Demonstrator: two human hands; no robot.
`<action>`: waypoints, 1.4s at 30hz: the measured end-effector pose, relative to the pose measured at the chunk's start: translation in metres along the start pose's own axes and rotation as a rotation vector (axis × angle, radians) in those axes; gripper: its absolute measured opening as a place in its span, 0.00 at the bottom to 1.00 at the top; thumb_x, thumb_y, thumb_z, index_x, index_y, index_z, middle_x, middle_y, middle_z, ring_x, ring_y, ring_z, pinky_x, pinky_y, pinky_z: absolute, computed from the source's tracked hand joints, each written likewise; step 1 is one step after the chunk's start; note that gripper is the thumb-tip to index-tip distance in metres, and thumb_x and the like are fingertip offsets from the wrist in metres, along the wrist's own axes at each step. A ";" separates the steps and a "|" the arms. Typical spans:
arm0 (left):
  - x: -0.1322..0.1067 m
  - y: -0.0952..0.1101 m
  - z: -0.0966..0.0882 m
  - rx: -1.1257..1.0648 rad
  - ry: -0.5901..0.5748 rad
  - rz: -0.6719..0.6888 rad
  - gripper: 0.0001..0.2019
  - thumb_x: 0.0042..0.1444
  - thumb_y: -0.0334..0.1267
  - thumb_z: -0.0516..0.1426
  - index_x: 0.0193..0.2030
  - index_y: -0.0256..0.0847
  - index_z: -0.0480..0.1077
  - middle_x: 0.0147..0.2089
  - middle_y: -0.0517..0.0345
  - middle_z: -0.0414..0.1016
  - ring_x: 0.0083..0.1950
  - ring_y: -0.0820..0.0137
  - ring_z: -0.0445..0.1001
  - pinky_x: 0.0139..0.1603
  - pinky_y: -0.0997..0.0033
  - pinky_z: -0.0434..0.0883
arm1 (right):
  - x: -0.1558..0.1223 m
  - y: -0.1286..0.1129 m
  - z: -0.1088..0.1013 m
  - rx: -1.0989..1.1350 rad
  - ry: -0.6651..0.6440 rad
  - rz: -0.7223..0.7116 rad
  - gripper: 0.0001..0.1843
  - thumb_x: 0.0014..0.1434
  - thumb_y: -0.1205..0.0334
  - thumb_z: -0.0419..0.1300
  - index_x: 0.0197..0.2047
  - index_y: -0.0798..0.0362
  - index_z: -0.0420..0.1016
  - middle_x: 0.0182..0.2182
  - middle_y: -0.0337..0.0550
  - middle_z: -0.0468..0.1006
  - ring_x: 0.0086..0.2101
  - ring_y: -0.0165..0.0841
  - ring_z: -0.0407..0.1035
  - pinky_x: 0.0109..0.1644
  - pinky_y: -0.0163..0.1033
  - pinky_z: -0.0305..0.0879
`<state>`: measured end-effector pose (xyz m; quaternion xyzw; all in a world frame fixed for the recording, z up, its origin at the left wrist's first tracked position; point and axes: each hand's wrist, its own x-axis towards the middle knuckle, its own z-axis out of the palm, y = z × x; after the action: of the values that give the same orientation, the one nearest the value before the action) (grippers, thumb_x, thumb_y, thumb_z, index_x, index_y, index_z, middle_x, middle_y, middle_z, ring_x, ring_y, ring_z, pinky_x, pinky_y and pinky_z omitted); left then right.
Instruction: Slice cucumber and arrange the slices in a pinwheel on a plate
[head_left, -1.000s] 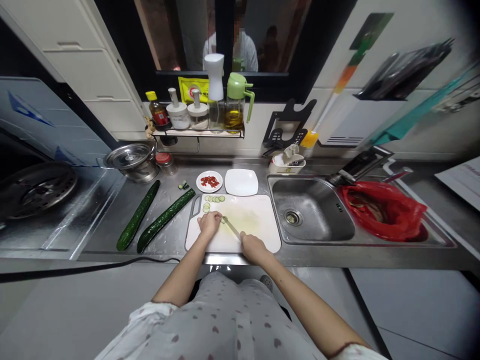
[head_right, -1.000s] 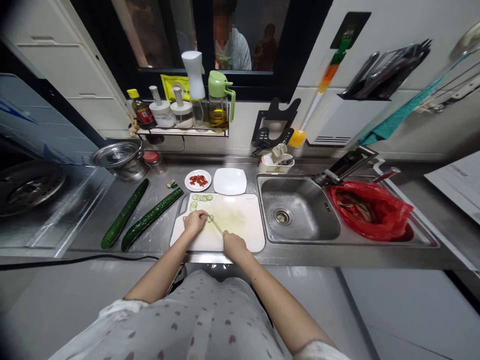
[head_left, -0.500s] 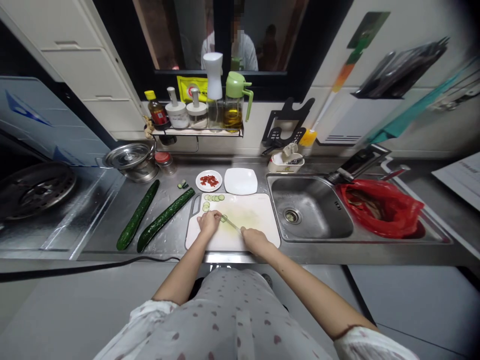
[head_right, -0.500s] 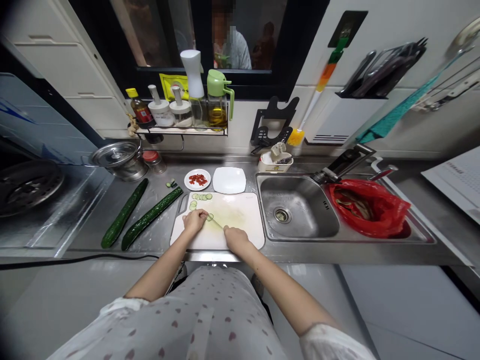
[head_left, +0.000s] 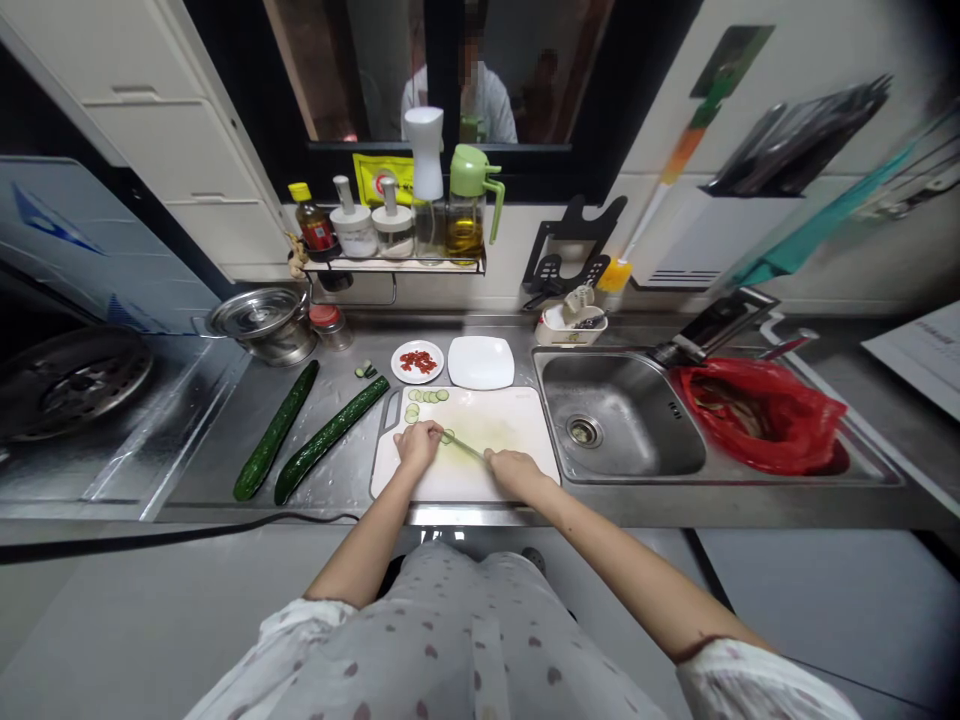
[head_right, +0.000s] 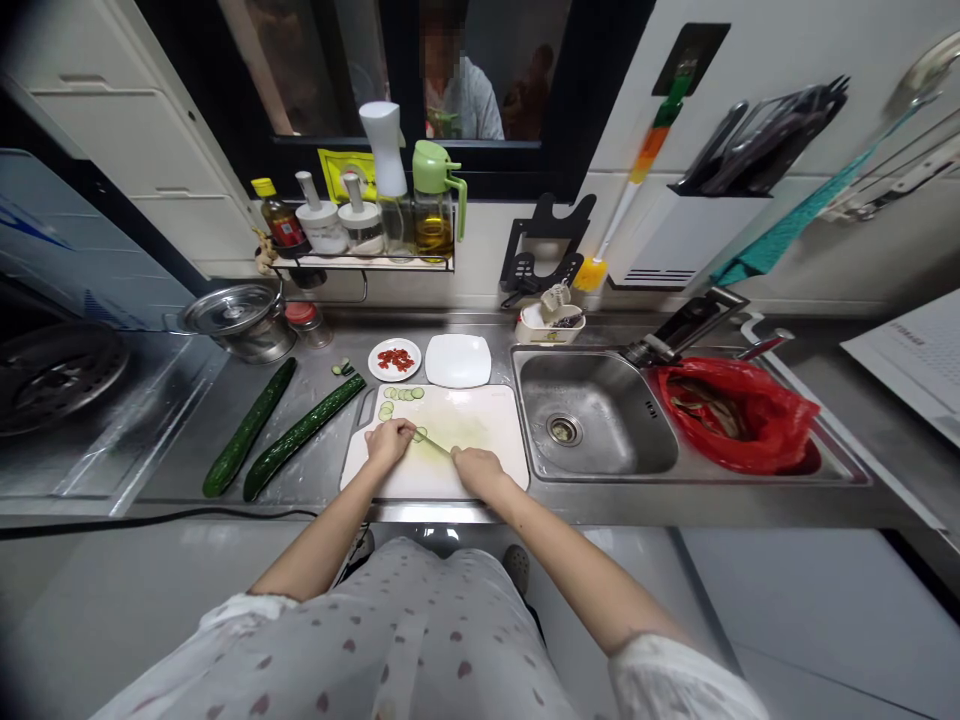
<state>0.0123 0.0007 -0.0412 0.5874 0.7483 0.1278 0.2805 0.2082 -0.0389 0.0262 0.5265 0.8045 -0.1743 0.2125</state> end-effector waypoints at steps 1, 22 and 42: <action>0.000 0.000 0.000 0.003 -0.001 -0.002 0.11 0.56 0.38 0.53 0.38 0.53 0.77 0.42 0.60 0.80 0.49 0.62 0.72 0.52 0.59 0.56 | 0.000 0.000 -0.001 -0.007 0.001 -0.002 0.20 0.61 0.75 0.44 0.53 0.57 0.66 0.42 0.58 0.78 0.46 0.40 0.73 0.45 0.41 0.66; -0.002 0.002 -0.001 0.050 -0.010 0.015 0.12 0.57 0.36 0.51 0.40 0.51 0.75 0.44 0.58 0.79 0.50 0.62 0.71 0.51 0.58 0.57 | -0.026 0.021 0.020 0.126 0.000 0.049 0.14 0.63 0.66 0.46 0.50 0.57 0.66 0.42 0.56 0.76 0.44 0.39 0.72 0.43 0.38 0.61; -0.003 0.017 -0.001 0.091 -0.001 0.022 0.05 0.52 0.39 0.57 0.36 0.45 0.71 0.43 0.56 0.76 0.48 0.63 0.71 0.49 0.63 0.60 | -0.012 0.033 0.030 0.228 0.123 0.350 0.15 0.67 0.60 0.42 0.53 0.54 0.61 0.41 0.55 0.77 0.42 0.40 0.73 0.41 0.38 0.60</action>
<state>0.0258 0.0026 -0.0308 0.6078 0.7466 0.0964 0.2527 0.2480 -0.0508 0.0048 0.6885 0.6873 -0.1922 0.1293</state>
